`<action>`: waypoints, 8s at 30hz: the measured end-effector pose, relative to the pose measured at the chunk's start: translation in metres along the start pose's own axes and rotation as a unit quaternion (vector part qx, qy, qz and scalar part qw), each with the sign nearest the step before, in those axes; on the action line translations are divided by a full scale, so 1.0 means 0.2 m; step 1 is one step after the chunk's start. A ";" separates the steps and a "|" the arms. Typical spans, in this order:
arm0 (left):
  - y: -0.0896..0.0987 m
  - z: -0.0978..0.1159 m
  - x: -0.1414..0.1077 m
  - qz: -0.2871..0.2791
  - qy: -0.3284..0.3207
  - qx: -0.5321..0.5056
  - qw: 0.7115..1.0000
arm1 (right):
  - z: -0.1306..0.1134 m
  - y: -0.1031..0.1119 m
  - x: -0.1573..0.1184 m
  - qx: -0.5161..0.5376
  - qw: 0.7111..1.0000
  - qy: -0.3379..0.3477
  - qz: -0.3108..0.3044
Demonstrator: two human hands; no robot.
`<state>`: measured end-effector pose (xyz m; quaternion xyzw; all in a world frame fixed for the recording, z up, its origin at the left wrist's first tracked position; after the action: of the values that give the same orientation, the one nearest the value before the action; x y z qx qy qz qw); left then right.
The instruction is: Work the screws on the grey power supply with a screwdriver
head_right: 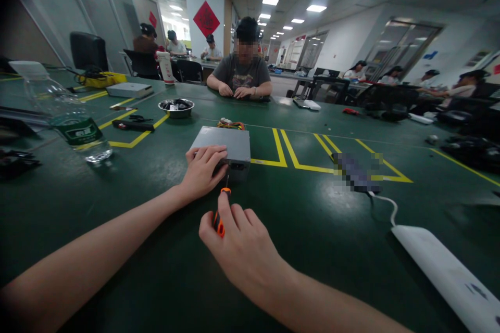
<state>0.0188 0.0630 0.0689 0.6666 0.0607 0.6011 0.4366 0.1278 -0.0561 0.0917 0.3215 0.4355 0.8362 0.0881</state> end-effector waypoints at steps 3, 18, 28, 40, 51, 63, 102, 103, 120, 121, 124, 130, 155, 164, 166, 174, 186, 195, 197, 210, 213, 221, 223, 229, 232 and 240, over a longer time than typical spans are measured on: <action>0.00 0.00 0.00 0.001 -0.001 0.004 1.000 | -0.02 -0.02 0.00 0.022 0.999 0.030 -0.023; 0.00 0.00 0.00 -0.003 0.002 0.005 1.000 | 0.03 0.02 0.00 0.013 0.998 0.008 0.060; 0.01 0.01 0.00 -0.002 0.003 0.004 1.000 | 0.03 0.02 0.00 0.001 0.998 0.008 0.065; 0.01 0.01 0.00 0.000 0.007 0.003 1.000 | 0.04 0.05 -0.01 -0.027 0.996 -0.008 0.087; 0.00 0.01 0.00 0.001 0.008 0.001 1.000 | 0.00 0.03 -0.01 -0.027 0.998 -0.005 0.052; -0.01 0.01 0.02 -0.004 0.001 0.000 1.000 | 0.01 0.03 0.01 -0.012 0.999 0.012 0.050; -0.06 0.08 0.05 -0.001 0.008 -0.012 1.000 | 0.19 0.01 -0.12 0.063 0.993 -0.008 0.102; -0.06 0.08 0.05 -0.001 0.009 -0.012 1.000 | 0.18 0.00 -0.12 0.063 0.995 -0.008 0.082; -0.05 0.09 0.05 -0.005 0.009 -0.014 1.000 | 0.15 0.02 -0.12 0.022 0.992 0.010 0.124; -0.05 0.09 0.05 -0.004 0.010 -0.013 1.000 | 0.16 0.02 -0.12 0.016 0.990 0.007 0.139; -0.05 0.09 0.05 -0.003 0.013 -0.011 1.000 | 0.18 0.00 -0.13 0.014 0.988 -0.002 0.153; -0.05 0.09 0.04 0.000 0.006 -0.009 1.000 | 0.20 0.00 -0.20 0.074 0.987 0.012 0.140; -0.07 0.08 0.04 -0.005 0.001 -0.014 1.000 | 0.35 0.01 -0.27 0.036 0.985 -0.007 0.170; -0.06 0.08 0.04 -0.002 0.004 -0.014 1.000 | 0.17 0.00 -0.21 0.043 0.996 -0.022 0.077; -0.06 0.08 0.04 -0.002 0.005 -0.015 1.000 | 0.14 0.00 -0.20 0.023 0.997 -0.026 0.074; -0.06 0.08 0.05 0.001 0.005 -0.016 1.000 | 0.18 0.07 -0.20 -0.044 0.993 -0.063 0.090; -0.06 0.08 0.04 0.001 0.004 -0.006 1.000 | 0.14 0.04 -0.20 -0.063 0.994 -0.056 0.066; -0.06 0.08 0.05 0.002 -0.002 -0.008 1.000 | 0.23 0.09 -0.21 -0.089 0.987 -0.115 0.074; -0.06 0.08 0.05 0.003 -0.002 -0.009 1.000 | 0.19 0.07 -0.21 -0.083 0.989 -0.100 0.073; -0.06 0.08 0.05 0.004 0.000 -0.013 1.000 | 0.18 0.06 -0.21 -0.071 0.991 -0.085 0.071; -0.06 0.08 0.05 0.001 0.001 -0.011 1.000 | 0.16 0.05 -0.21 -0.078 0.993 -0.063 0.066; -0.06 0.08 0.05 -0.003 -0.001 -0.013 1.000 | 0.21 0.07 -0.20 -0.087 0.988 -0.105 0.066; -0.06 0.08 0.05 -0.001 0.001 -0.015 1.000 | 0.18 0.06 -0.21 -0.074 0.991 -0.092 0.065; -0.06 0.08 0.04 -0.004 0.003 -0.016 1.000 | 0.19 0.07 -0.21 -0.094 0.990 -0.083 0.070; -0.06 0.08 0.05 -0.004 0.002 -0.016 1.000 | 0.22 0.08 -0.20 -0.096 0.988 -0.101 0.071; -0.06 0.08 0.05 -0.003 0.005 -0.019 1.000 | 0.15 0.06 -0.21 -0.067 0.994 -0.067 0.048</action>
<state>0.0403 0.0674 0.0697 0.6550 0.0534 0.6044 0.4504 0.1803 -0.0602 0.0947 0.3908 0.3555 0.8434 0.0982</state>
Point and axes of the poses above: each hand's wrist, its own x-axis towards the middle knuckle, its own y-axis out of the back of the hand, z = x × y, the point moved 5 cm from there along x, towards the middle knuckle, and after that the axes turned 3 degrees about z, right-handed, at the moved point
